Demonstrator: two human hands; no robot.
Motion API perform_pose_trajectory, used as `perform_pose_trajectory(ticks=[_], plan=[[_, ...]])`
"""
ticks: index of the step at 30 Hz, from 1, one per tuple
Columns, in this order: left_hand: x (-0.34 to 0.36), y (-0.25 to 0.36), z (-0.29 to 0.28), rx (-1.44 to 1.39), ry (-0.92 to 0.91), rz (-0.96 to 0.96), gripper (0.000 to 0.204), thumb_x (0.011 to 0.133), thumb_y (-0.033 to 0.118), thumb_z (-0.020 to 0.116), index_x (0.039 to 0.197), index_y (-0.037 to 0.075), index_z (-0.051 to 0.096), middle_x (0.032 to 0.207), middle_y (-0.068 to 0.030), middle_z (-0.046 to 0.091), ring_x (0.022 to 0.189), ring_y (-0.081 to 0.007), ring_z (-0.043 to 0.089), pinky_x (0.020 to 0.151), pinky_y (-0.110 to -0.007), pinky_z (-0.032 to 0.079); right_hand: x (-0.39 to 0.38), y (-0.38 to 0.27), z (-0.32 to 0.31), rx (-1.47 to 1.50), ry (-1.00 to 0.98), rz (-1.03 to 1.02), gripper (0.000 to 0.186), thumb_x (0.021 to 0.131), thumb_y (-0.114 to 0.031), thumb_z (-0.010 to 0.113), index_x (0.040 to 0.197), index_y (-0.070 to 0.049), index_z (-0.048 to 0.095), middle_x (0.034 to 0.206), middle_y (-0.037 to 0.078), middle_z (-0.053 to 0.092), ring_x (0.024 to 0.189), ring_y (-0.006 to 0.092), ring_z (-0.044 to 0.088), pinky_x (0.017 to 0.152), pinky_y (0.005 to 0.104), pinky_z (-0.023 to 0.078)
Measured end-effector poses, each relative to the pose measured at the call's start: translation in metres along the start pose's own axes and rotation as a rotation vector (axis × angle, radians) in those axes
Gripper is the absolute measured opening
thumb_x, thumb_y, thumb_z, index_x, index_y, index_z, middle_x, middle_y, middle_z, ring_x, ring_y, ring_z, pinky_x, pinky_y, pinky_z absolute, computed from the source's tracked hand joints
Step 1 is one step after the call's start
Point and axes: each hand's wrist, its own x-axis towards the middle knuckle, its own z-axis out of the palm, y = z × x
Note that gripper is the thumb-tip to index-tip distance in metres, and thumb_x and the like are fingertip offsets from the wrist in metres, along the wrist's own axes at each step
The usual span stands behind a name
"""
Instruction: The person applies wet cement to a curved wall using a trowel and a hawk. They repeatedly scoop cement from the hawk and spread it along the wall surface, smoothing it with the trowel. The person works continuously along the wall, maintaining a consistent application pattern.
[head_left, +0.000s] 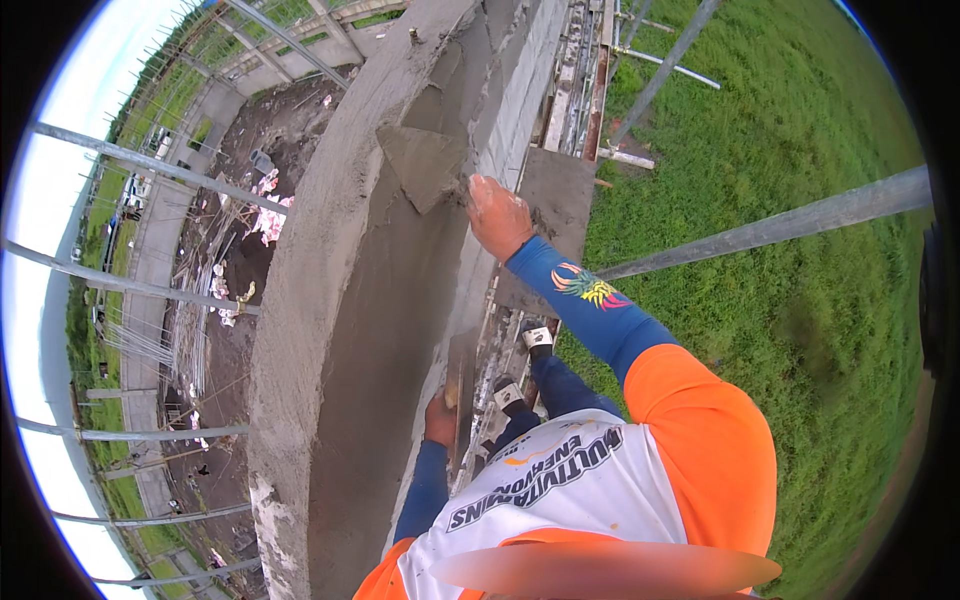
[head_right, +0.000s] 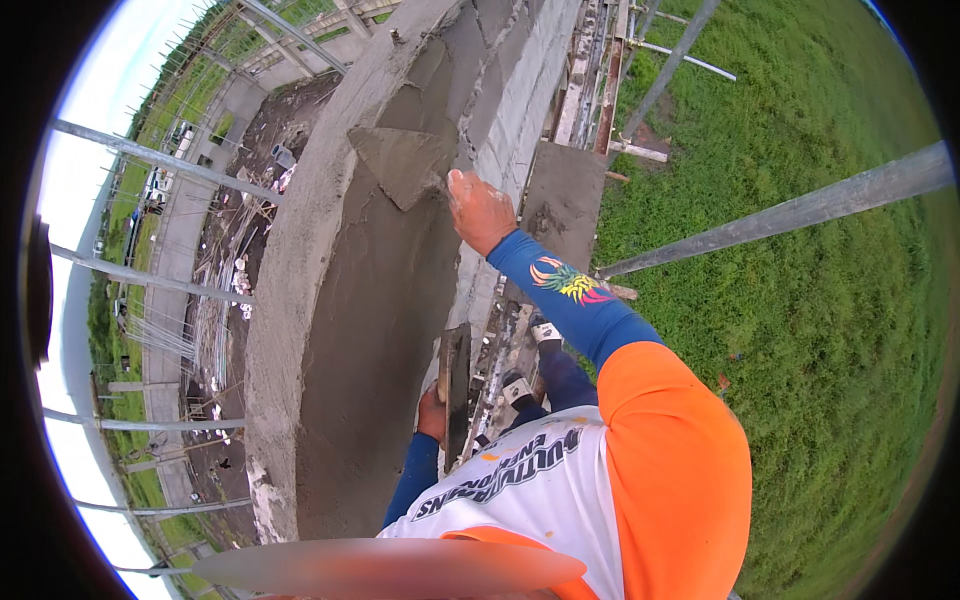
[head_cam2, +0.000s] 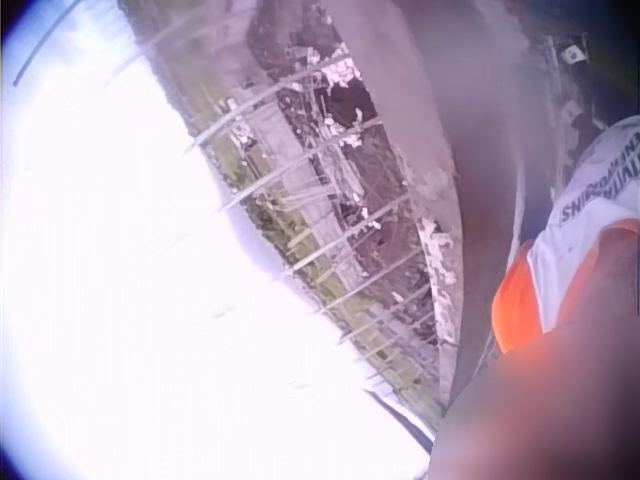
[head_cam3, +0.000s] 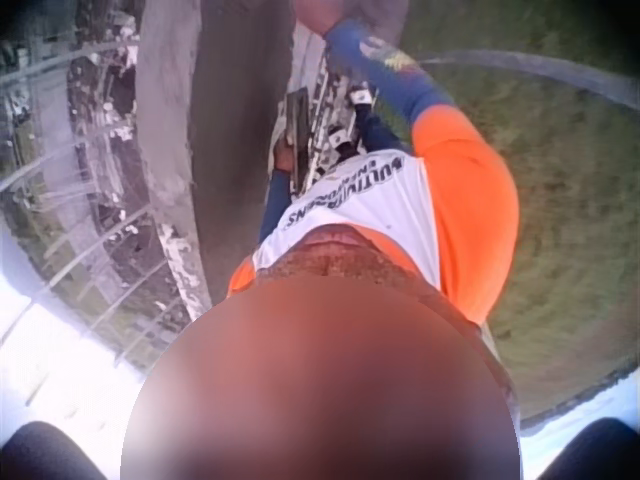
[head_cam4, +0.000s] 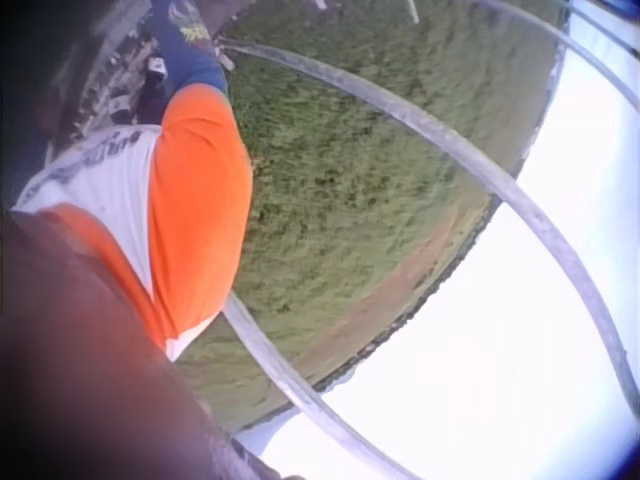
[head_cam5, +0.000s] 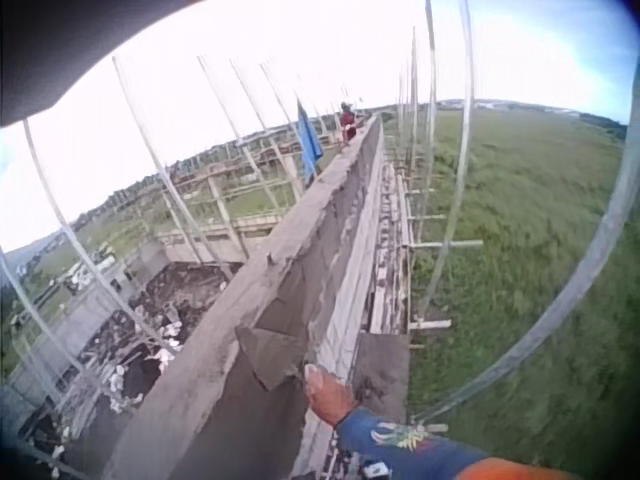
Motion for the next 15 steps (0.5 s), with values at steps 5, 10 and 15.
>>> perform_pose_trajectory(ticks=[5, 10, 15], plan=[[0.0, -0.009, 0.0, -0.185, -0.058, -0.078, 0.036, 0.092, 0.01, 0.067, 0.127, 0.001, 0.066, 0.114, -0.0175, 0.075, 0.11, -0.0303, 0.071, 0.095, -0.039, 0.052, 0.065, 0.05, 0.004, 0.024, 0.144, 0.062, 0.036, 0.095, -0.016, 0.06, 0.129, -0.005, 0.054, 0.115, 0.019, 0.067, 0.104, 0.0421, 0.067, 0.083, 0.0529, 0.056], [-0.001, 0.006, -0.006, -0.043, -0.067, -0.095, 0.035, 0.093, 0.01, 0.066, 0.127, 0.001, 0.066, 0.113, -0.0164, 0.075, 0.108, -0.0271, 0.07, 0.096, -0.038, 0.051, 0.105, 0.094, -0.001, 0.034, 0.05, 0.217, 0.038, 0.094, -0.018, 0.06, 0.131, -0.009, 0.054, 0.122, 0.023, 0.068, 0.111, 0.0439, 0.065, 0.09, 0.0551, 0.054], [0.013, 0.019, -0.009, 0.025, -0.027, 0.002, 0.033, 0.093, 0.012, 0.067, 0.124, 0.002, 0.067, 0.111, -0.016, 0.075, 0.105, -0.0266, 0.071, 0.093, -0.038, 0.052, 0.113, 0.121, 0.006, 0.066, -0.041, 0.41, 0.039, 0.094, -0.021, 0.063, 0.13, -0.009, 0.055, 0.115, 0.026, 0.07, 0.11, 0.0468, 0.065, 0.092, 0.0575, 0.052]])
